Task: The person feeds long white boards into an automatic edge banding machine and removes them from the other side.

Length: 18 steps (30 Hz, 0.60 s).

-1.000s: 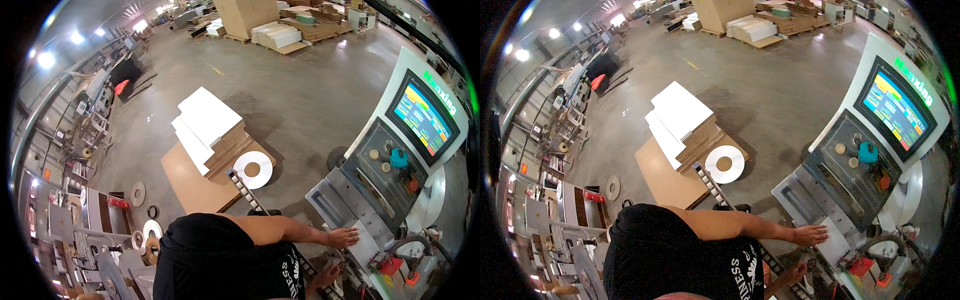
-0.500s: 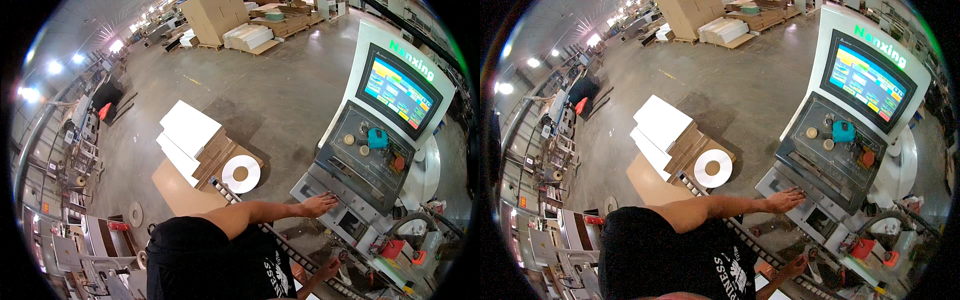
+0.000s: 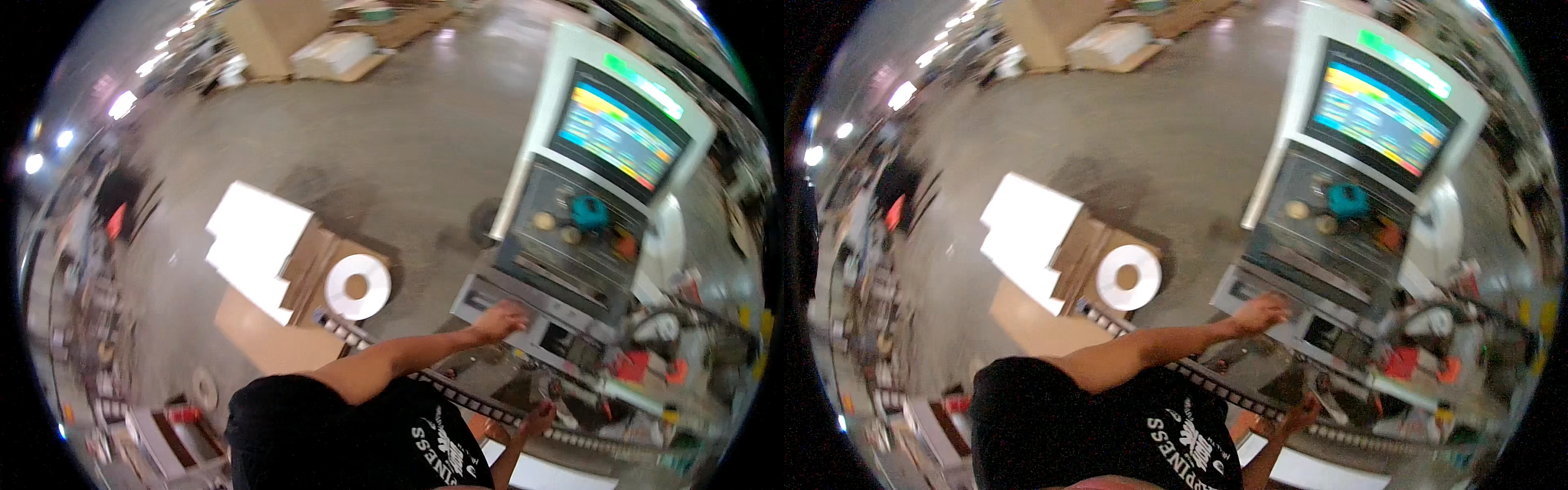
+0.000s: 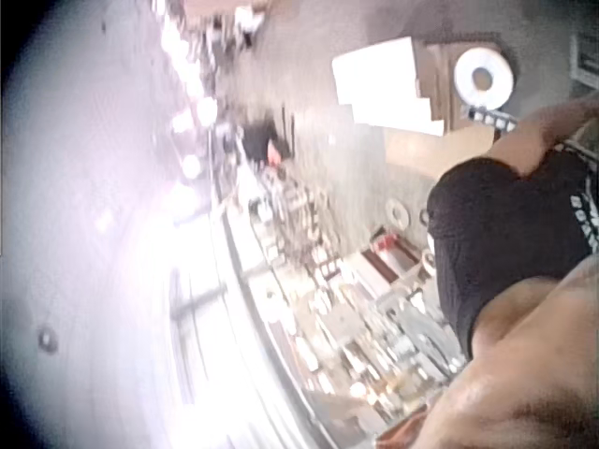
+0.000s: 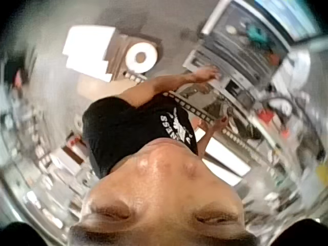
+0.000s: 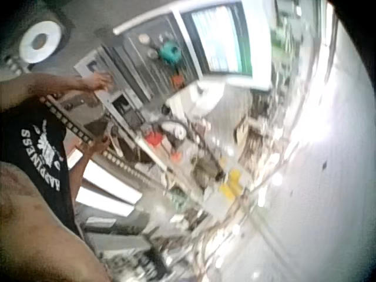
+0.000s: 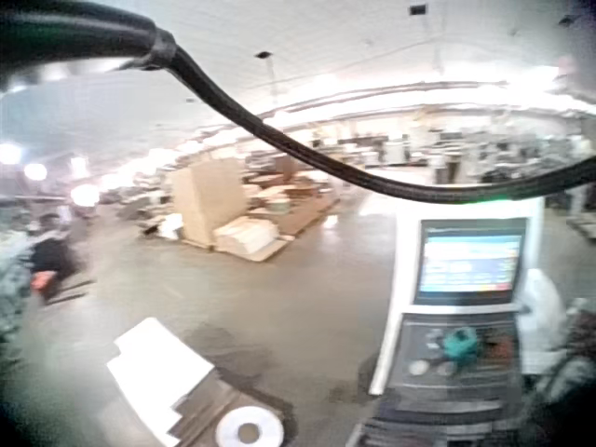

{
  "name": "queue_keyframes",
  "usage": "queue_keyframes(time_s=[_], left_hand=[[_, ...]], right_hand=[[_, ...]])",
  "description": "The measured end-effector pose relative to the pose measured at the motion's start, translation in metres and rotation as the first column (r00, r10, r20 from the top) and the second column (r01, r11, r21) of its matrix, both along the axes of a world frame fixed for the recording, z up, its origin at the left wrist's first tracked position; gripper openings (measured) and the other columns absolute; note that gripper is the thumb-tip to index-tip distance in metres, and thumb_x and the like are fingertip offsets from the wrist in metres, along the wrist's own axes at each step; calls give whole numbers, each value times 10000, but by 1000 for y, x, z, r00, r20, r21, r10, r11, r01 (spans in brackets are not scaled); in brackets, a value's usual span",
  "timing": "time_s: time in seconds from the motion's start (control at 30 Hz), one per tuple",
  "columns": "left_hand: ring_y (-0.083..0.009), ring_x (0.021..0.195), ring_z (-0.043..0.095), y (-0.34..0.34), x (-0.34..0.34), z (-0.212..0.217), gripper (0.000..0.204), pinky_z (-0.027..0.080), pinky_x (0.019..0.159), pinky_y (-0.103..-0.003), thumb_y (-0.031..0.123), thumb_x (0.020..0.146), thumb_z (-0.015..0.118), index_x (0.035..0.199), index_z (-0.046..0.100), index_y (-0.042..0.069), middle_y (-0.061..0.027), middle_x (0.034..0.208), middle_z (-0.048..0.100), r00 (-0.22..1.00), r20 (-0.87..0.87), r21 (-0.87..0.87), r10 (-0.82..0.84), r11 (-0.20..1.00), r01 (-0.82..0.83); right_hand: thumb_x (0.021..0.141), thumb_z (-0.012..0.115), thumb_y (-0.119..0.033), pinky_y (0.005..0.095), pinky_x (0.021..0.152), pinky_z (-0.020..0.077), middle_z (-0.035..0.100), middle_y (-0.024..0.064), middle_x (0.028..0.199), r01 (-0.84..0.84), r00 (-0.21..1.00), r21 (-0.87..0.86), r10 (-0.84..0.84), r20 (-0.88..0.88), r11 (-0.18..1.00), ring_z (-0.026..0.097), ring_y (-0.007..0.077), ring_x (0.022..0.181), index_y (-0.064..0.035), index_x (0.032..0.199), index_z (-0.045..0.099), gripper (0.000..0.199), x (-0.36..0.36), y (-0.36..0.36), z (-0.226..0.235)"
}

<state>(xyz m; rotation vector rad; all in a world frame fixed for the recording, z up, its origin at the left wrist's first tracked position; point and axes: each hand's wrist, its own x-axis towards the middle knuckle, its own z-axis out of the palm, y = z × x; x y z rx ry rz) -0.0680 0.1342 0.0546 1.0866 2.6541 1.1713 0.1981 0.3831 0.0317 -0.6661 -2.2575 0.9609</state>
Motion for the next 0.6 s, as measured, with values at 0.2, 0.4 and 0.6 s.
queue_keyframes(time_s=[0.2,0.4,0.6], left_hand=[[-332,1399,506,-1,-5,8,421,356,1196,-493,371,1091,489,1056,758,48,-104,1429,628,993,-9,31,118,993,-118],[-293,1412,510,-6,-5,8,438,332,1223,-470,357,1106,475,1032,771,44,-72,1374,679,999,14,104,31,994,-33],[-273,1341,575,-11,-2,11,355,357,1188,-475,330,1068,563,1027,792,62,-65,1250,741,998,-5,220,-55,974,55]], right_hand=[[1059,616,-246,443,946,476,611,155,1140,241,969,-13,-240,54,970,599,321,1029,4,1139,618,263,51,-63,53],[1013,656,-324,512,986,452,587,210,1206,647,669,241,-690,276,724,571,381,1113,21,1195,610,392,177,-122,37],[936,687,-609,560,748,542,653,199,945,866,297,294,-888,350,405,647,424,873,54,1112,625,689,279,-133,-57]])
